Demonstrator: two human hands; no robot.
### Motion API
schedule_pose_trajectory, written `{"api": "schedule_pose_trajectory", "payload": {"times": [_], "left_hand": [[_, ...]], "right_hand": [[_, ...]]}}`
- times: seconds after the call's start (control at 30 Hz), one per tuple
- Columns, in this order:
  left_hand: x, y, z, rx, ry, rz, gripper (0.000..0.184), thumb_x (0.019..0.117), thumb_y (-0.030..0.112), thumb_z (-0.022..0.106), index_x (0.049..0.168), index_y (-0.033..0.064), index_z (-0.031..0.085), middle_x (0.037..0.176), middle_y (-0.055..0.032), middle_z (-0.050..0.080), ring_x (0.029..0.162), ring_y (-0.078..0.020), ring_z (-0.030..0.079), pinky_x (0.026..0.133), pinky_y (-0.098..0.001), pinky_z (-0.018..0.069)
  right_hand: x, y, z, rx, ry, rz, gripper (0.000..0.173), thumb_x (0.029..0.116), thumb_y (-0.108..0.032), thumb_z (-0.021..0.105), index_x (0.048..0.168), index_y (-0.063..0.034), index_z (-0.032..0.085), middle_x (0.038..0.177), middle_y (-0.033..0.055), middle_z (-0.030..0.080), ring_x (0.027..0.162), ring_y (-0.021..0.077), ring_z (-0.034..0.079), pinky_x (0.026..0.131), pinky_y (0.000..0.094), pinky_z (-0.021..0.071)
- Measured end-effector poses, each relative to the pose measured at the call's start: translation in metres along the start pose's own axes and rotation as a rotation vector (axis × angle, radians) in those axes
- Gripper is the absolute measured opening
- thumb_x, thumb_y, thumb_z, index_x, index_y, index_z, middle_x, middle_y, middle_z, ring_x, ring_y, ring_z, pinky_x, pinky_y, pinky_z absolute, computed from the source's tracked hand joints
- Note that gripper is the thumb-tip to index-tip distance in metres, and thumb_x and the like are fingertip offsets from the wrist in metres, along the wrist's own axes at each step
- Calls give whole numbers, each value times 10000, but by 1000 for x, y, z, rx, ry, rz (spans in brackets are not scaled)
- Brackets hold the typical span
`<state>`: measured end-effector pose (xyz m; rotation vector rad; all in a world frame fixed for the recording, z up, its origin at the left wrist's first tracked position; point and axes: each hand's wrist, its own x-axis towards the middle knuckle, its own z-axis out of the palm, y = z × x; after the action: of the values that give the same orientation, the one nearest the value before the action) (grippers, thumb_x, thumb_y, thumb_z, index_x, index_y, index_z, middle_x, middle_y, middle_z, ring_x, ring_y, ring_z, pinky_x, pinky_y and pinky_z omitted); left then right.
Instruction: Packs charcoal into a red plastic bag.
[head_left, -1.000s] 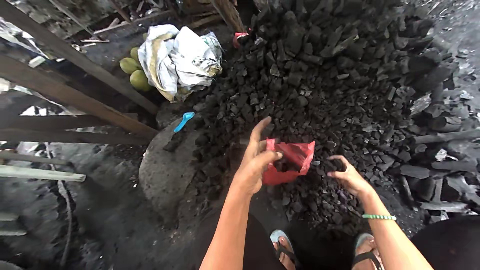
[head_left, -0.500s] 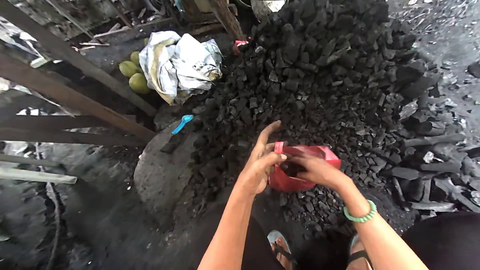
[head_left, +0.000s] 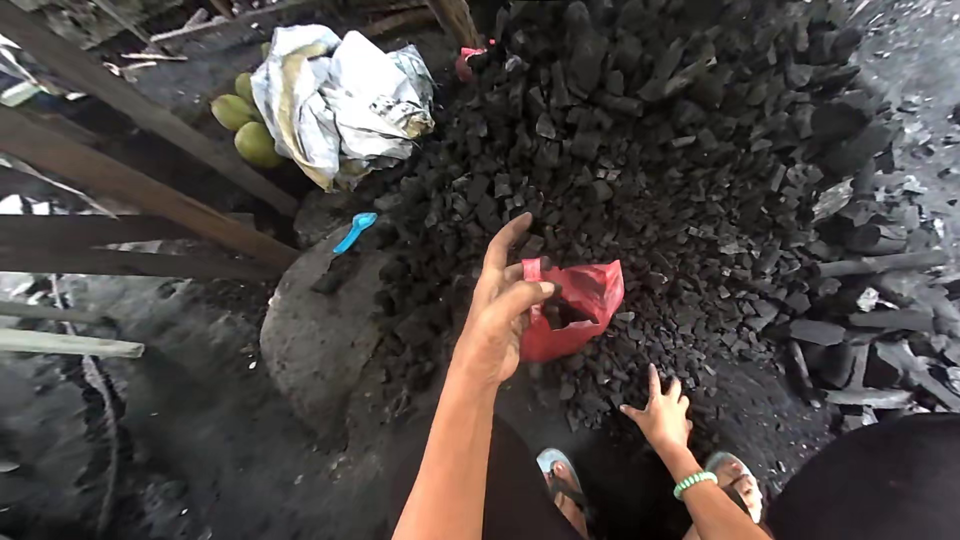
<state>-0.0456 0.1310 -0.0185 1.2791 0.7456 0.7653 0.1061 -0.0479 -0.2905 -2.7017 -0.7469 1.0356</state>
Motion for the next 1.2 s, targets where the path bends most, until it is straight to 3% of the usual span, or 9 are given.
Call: {"api": "schedule_pose_trajectory", "payload": {"times": [0.2, 0.4, 0.53, 0.67, 0.8, 0.93, 1.03, 1.1, 1.2], "left_hand": [[2, -3, -12, 18, 63, -15, 781, 821, 146, 541, 1561, 232, 307, 1040, -13, 690, 845, -89, 712, 700, -242, 601], [2, -4, -11, 36, 47, -48, 756, 838, 153, 534, 1555, 232, 307, 1058, -10, 689, 857, -85, 709, 711, -247, 600], [3, -5, -7, 59, -55, -48, 787, 815, 148, 559, 1559, 214, 311, 1115, -33, 677, 856, -90, 693, 686, -239, 584], [-2, -1, 5, 100, -158, -109, 844, 786, 138, 590, 1575, 226, 302, 1162, -51, 657, 867, -91, 681, 683, -241, 578], [-4, -1, 10, 76, -197, -121, 850, 786, 168, 587, 1577, 252, 289, 1200, -56, 656, 893, -99, 682, 688, -248, 573], [-6, -2, 8, 60, -192, -136, 827, 802, 145, 558, 1576, 248, 283, 1162, -56, 655, 849, -92, 679, 655, -239, 565], [-5, -5, 2, 52, -208, -144, 765, 833, 151, 538, 1562, 229, 318, 1073, -34, 674, 793, -88, 681, 648, -244, 576], [-6, -7, -1, 86, -217, -139, 668, 883, 144, 522, 1534, 188, 375, 999, -18, 668, 771, -76, 660, 671, -243, 567], [-8, -5, -1, 440, -222, -126, 507, 958, 42, 566, 1457, 82, 489, 897, -55, 615, 698, -101, 561, 645, -275, 494]], "right_hand": [[23, 12, -19, -46, -40, -163, 571, 946, -210, 716, 1483, -130, 536, 1539, 274, 416, 1329, 483, 508, 1017, 589, 502], [57, 15, -60, 439, -103, -154, 520, 938, -34, 695, 1431, 12, 537, 1356, 320, 583, 1250, 452, 580, 1041, 613, 451], [32, -21, -100, 1093, -130, -246, 378, 941, 33, 600, 1309, -35, 547, 1020, 111, 640, 725, 147, 604, 606, 312, 526], [-25, -87, -153, 1331, -170, -656, 342, 845, -6, 591, 1151, -158, 590, 909, -22, 696, 567, 37, 588, 460, 195, 496], [-45, -132, -154, 521, -4, -1078, 384, 826, 21, 743, 1202, -17, 678, 1116, 134, 693, 961, 233, 686, 843, 427, 588], [-49, -137, -152, -243, -98, -924, 540, 896, -84, 771, 1404, -197, 630, 1456, 225, 529, 1214, 488, 581, 949, 665, 499], [-55, -105, -172, -250, 19, -1011, 334, 985, -285, 694, 1255, -88, 711, 1276, 210, 663, 1124, 425, 663, 943, 639, 525], [-60, -81, -184, -380, 68, -1044, 483, 985, -484, 642, 1050, -18, 749, 1046, 204, 734, 1048, 409, 691, 996, 639, 474], [-56, -44, -183, -527, 226, -1234, 340, 908, -323, 778, 931, 14, 745, 889, 202, 733, 951, 418, 710, 983, 636, 478]]}}
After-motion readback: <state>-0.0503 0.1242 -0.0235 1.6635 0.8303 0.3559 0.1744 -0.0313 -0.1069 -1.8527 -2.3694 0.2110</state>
